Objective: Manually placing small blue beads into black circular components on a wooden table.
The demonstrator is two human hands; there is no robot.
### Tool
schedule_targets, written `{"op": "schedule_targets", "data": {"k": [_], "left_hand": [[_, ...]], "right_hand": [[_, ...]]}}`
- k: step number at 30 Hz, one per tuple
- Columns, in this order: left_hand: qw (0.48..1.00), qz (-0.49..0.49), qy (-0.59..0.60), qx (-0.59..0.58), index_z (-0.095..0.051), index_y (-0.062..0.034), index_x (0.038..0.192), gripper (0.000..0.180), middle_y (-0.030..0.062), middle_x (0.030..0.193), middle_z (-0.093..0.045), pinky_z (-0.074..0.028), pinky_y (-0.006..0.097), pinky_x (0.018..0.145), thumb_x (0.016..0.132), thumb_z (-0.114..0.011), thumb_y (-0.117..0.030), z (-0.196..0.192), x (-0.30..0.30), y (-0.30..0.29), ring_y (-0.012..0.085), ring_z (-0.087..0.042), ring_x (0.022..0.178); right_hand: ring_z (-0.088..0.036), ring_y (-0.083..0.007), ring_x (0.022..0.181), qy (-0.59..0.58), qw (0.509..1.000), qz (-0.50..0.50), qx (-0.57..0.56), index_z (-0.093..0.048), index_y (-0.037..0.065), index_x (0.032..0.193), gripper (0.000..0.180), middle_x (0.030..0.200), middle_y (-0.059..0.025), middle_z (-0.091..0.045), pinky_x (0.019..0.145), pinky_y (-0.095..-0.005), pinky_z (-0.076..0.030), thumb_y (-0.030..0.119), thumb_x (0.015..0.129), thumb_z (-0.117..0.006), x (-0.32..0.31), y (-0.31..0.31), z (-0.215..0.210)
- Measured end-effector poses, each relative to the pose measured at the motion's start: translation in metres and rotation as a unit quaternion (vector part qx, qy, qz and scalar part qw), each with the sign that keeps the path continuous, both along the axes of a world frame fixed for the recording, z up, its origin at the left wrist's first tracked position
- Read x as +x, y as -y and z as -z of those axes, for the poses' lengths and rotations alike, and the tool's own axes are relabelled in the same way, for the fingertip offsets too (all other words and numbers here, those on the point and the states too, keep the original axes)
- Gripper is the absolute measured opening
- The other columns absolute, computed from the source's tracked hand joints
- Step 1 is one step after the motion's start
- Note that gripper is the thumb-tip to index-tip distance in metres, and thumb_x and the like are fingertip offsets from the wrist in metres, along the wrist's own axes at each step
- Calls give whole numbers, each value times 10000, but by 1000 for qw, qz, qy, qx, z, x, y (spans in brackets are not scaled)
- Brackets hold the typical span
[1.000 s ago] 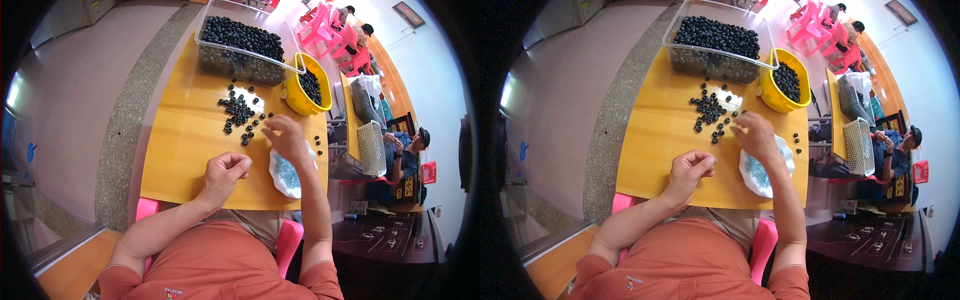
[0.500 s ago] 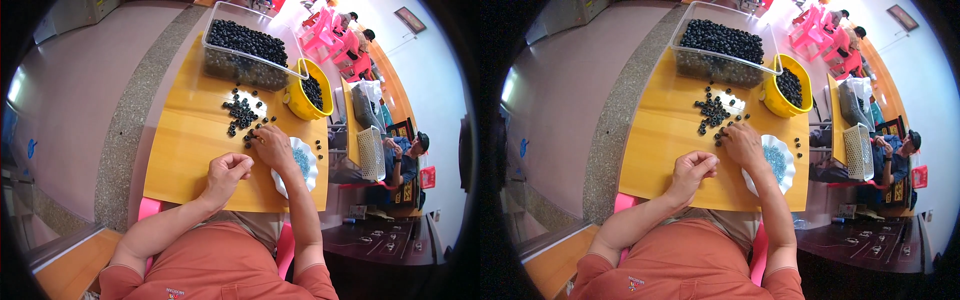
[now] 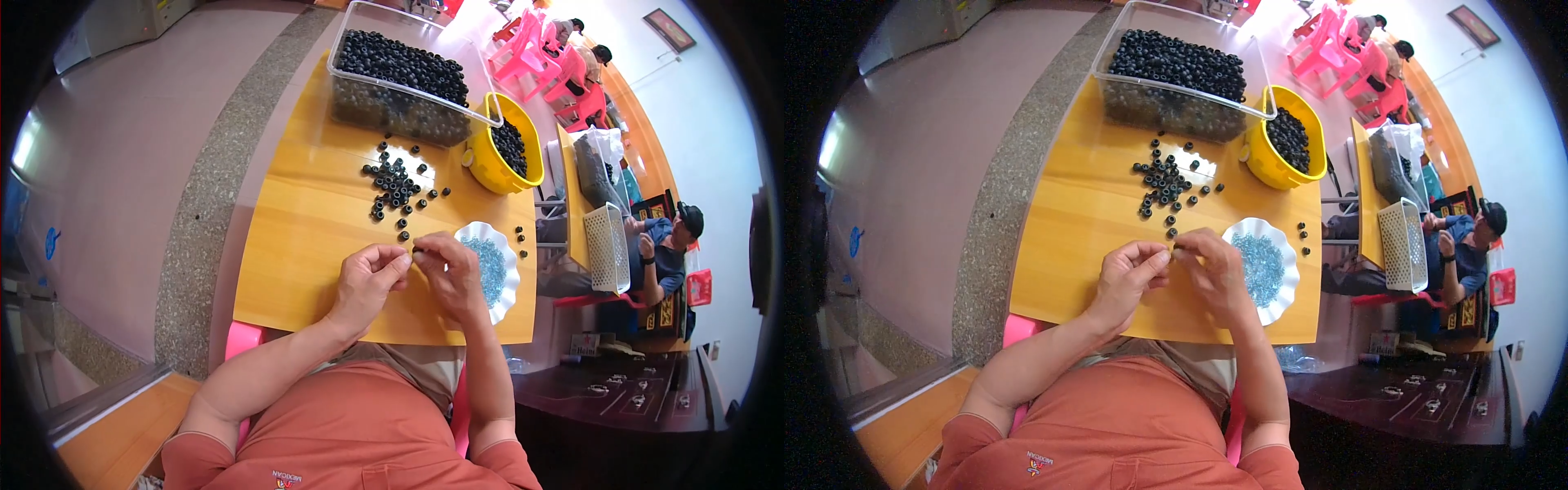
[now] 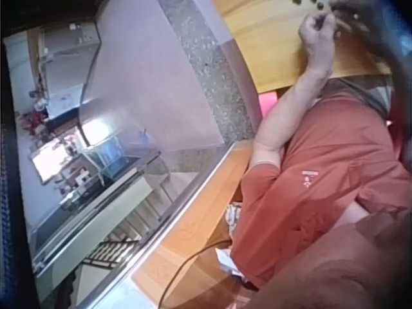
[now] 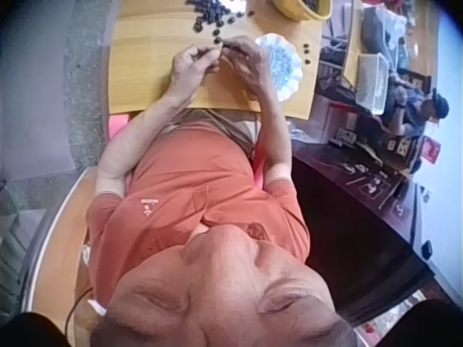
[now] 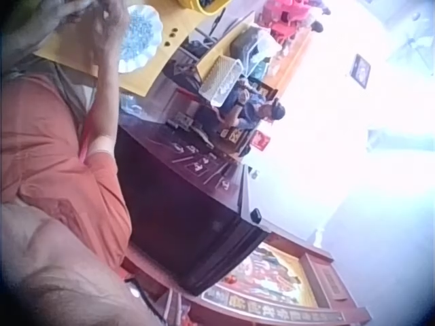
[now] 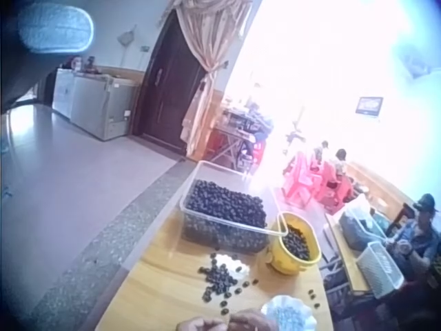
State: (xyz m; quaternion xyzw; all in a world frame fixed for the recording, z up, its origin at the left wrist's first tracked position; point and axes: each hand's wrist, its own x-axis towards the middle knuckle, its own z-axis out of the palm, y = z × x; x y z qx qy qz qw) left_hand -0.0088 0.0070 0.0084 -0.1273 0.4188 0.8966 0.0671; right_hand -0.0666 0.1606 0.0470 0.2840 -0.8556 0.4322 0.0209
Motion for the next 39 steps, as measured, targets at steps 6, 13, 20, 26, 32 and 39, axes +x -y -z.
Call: {"op": "schedule_targets", "data": {"k": [6,13,20,26,32,39], "left_hand": [[996,59,-25,57,-635,-22,1042,147,39,919,-668,-530,288,820,936,-625,-124,3,0,-3,116,-640,847],[986,101,8,133,-640,-23,1003,148,43,886,-669,-557,298,802,905,-665,-130,2,2,0,121,-657,830],[978,147,32,143,-660,-57,954,107,35,890,-668,-544,265,733,895,-689,-141,-4,2,5,116,-639,773],[975,165,27,147,-645,-54,948,91,45,892,-658,-566,280,746,906,-672,-130,-4,2,5,132,-650,802],[976,158,29,149,-643,-52,947,90,55,919,-663,-567,287,753,910,-666,-130,-2,2,5,133,-649,814],[980,140,24,142,-631,-45,948,71,48,905,-652,-572,282,783,915,-648,-106,-2,1,3,124,-644,823]], "right_hand": [[-652,-127,793,82,993,-3,-83,-625,-2,916,197,872,-67,-647,679,-265,-533,-2,780,-767,14,-12,15],[-611,-95,764,99,991,-27,-84,-625,-4,877,203,834,-40,-618,658,-230,-499,18,763,-792,19,-17,9],[-604,-95,765,151,968,-55,-192,-645,-11,873,143,847,-41,-633,665,-226,-485,-24,783,-755,24,-20,6],[-599,-117,766,148,966,-53,-203,-659,-27,878,57,843,-53,-645,671,-234,-475,-11,842,-701,25,-26,10],[-586,-122,811,146,961,-34,-231,-657,-35,927,78,884,-66,-621,676,-230,-473,-17,856,-683,33,-23,19],[-585,-117,843,100,967,-15,-232,-658,-25,1009,220,1001,-88,-585,694,-208,-489,-61,803,-726,42,-15,22]]}}
